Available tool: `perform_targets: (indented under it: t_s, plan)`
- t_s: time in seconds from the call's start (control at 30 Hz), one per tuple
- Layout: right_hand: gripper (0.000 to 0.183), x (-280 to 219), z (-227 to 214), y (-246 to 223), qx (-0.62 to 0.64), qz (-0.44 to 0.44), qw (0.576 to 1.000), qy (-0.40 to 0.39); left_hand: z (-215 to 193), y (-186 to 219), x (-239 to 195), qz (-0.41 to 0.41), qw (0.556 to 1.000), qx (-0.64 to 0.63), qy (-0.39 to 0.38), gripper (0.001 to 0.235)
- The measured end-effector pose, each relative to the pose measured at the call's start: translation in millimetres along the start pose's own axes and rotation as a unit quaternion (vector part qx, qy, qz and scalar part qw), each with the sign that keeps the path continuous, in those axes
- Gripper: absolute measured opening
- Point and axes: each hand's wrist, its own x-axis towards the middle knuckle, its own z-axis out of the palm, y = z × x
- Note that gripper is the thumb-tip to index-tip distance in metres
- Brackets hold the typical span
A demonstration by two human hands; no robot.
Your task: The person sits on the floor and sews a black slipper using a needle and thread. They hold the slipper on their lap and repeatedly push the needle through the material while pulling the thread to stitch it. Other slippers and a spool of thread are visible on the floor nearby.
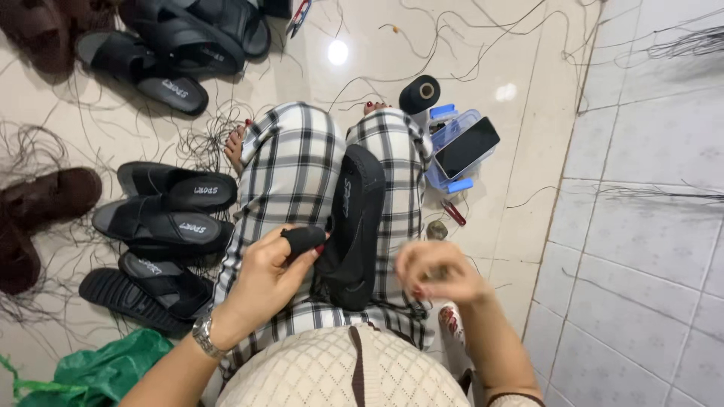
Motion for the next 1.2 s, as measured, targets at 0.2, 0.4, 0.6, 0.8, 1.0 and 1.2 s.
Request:
perform_targets:
  t_s: [0.2, 0.4, 0.6, 0.8, 1.0, 1.2]
  plan:
    - [0.044, -7, 23, -32, -0.687, 0.206, 0.692, -0.08, 4, -2, -3, -0.008, 1.0, 0.003, 0.006, 0.022]
    - [0.064, -54, -23, 13, -0.632, -0.106, 0.758, 0.126, -18, -50, -26, 0.055, 0.993, 0.081, 0.064, 0.015]
    - [0.024, -98, -88, -123, -0.819, -0.109, 0.321, 0.463, -135, -92, -59, -0.016, 0.84, 0.505, 0.195, 0.026]
    - [0.027, -50, -20, -29, -0.512, -0.02, 0.808, 0.29, -43, -22, -18, 0.03, 0.952, 0.302, 0.042, 0.022]
    - [0.033, 2, 17, 14, -0.535, -0.07, 0.831, 0.136, -24, -17, -16, -0.012, 0.944, 0.278, -0.178, 0.03]
    - [0.024, 2, 9, 35, -0.471, -0.042, 0.851, 0.23, -11, 14, 1, -0.093, 0.843, -0.296, -0.439, 0.027]
